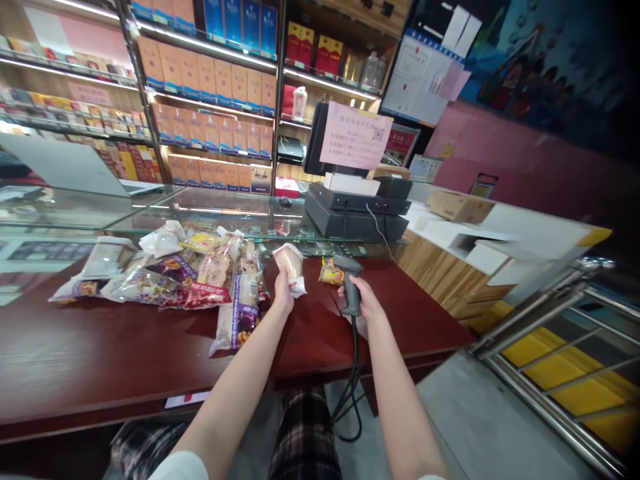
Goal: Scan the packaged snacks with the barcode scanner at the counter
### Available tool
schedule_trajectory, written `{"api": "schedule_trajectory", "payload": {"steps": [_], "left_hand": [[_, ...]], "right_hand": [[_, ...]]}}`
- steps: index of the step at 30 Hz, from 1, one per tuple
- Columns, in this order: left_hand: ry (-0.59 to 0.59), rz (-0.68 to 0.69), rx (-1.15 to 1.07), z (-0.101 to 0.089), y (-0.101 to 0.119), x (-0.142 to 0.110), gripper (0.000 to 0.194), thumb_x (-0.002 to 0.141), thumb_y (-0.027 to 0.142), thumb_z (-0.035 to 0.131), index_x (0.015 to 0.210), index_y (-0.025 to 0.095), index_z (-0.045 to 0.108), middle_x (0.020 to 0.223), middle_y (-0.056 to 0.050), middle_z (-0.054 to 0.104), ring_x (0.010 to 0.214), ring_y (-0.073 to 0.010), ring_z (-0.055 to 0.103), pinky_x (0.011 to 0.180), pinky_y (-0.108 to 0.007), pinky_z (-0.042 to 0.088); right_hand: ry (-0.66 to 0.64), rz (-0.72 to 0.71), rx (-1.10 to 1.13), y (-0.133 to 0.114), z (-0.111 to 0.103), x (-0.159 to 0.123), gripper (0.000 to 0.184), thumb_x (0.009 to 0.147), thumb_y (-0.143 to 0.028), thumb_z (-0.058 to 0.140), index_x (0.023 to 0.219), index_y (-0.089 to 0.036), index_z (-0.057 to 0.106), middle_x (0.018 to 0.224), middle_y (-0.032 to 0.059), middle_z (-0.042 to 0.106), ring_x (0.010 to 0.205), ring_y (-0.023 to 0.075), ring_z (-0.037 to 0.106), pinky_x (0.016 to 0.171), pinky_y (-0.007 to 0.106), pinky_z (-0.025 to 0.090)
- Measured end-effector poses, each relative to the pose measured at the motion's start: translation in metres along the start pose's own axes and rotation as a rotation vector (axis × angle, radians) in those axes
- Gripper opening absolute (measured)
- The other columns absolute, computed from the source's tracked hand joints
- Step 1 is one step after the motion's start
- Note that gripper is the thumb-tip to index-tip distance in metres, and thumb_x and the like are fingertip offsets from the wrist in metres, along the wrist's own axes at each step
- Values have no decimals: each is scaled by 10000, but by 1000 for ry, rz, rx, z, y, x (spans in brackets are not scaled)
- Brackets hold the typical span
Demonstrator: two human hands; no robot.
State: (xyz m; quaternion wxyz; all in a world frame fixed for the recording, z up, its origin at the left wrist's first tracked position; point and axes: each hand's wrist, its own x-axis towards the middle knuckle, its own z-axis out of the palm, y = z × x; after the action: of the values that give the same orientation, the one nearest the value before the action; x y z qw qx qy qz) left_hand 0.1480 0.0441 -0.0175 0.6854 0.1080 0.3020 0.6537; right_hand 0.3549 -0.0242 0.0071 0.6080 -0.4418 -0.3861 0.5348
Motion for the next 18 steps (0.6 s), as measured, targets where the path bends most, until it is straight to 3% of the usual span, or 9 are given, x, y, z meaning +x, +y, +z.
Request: {"api": "schedule_trajectory", "payload": {"steps": [3, 7, 13, 18], "left_hand": [[73, 20, -19, -3, 3, 4, 327, 948, 432, 521, 1082, 154, 631, 796, -30, 684, 581, -109, 651, 568, -209, 503], [52, -33, -49, -6, 10, 9, 311, 984, 372, 419, 1043, 164, 642, 818, -45, 677, 644, -123, 672, 521, -189, 471], [17, -11, -83, -2, 11, 12, 250, 895, 142, 473, 1107, 183, 598, 818, -36, 658, 664, -124, 659, 588, -210, 501], [-123, -33, -106, -4, 16, 11, 291, 894, 257, 428, 1072, 173, 641, 933, -92, 685, 749, -175, 675, 599, -269, 514]], "right_hand": [[-155, 0, 3, -2, 23, 10, 272, 750, -413, 685, 873, -183, 606, 570, 11, 647, 451, 129, 550, 438, 231, 437], [-272, 3, 90, 10, 45, 24, 287, 743, -401, 654, 937, -189, 637, 843, 62, 730, 481, 101, 494, 410, 223, 377], [-266, 33, 195, 27, 46, 32, 266, 768, -397, 631, 945, -198, 654, 971, 61, 715, 494, 70, 442, 422, 200, 356], [-263, 27, 231, 22, 45, 26, 290, 770, -390, 629, 973, -185, 649, 936, 53, 698, 477, 63, 408, 415, 202, 332]]}}
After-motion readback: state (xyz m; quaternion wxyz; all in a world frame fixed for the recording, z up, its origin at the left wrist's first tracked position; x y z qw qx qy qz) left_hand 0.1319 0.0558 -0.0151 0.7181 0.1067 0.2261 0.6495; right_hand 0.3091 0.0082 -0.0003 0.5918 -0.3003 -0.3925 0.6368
